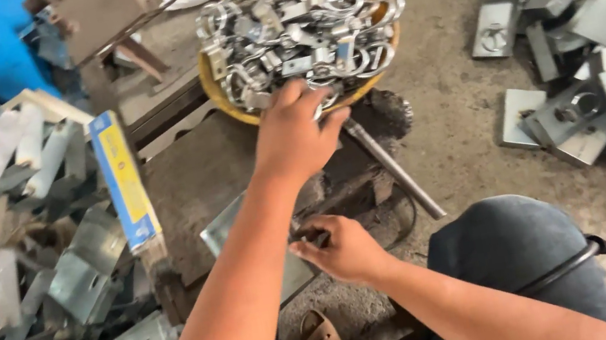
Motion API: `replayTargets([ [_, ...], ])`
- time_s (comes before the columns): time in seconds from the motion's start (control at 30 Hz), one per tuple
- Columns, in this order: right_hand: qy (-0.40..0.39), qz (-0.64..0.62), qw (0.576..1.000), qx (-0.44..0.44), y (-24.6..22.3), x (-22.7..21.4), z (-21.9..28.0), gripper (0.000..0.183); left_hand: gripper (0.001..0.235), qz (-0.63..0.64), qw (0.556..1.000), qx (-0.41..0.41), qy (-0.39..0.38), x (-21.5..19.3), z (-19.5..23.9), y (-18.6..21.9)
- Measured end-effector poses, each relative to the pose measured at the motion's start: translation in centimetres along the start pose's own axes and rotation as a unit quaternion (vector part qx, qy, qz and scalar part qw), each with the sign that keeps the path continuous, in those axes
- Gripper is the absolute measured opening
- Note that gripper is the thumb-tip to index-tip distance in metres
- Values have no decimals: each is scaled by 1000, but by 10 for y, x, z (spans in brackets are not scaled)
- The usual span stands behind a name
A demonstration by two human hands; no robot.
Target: The person welds metal brackets by picking up metal plates, placing a ring component onto each plate, and using a welding tool to fuse them together while seated on the floor. The person picks up finished pieces from a stack and adds the new ones to another stack.
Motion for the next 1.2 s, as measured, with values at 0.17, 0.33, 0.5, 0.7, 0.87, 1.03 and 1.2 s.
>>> replayTargets([
  [0.17,48,-10,990,-133,3,-5,0,40,59,-59,989,-120,-56,56,-87,4],
  [0.33,42,-103,979,-172,24,8,-2,36,76,-105,972,-174,-119,70,-130,-9],
  [0.5,42,-121,973,-191,27,10,-8,36,43,-156,963,-160,-149,80,-150,-5],
  [0.7,25,-156,987,-2,11,-12,-6,33,17,353,894,-272,-52,47,-136,-30],
  [0.87,152,-399,891,-155,5,-41,-7,50,21,551,789,-263,65,-8,-39,-43],
  [1.03,-3,-349,909,-229,13,-30,-10,28,31,684,708,-176,8,1,78,-49],
  [1.2,-84,-247,942,-212,26,-4,-4,25,57,446,865,-203,112,8,164,-65],
])
Point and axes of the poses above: each hand's wrist, its own z-axis away from the middle knuckle, its own x-axis out of the palm, y = z × x, the point moved 3 cm from there along -z, towards the middle knuckle, and after that the axes turned 11 degrees about -y, right-handed, at the moved point
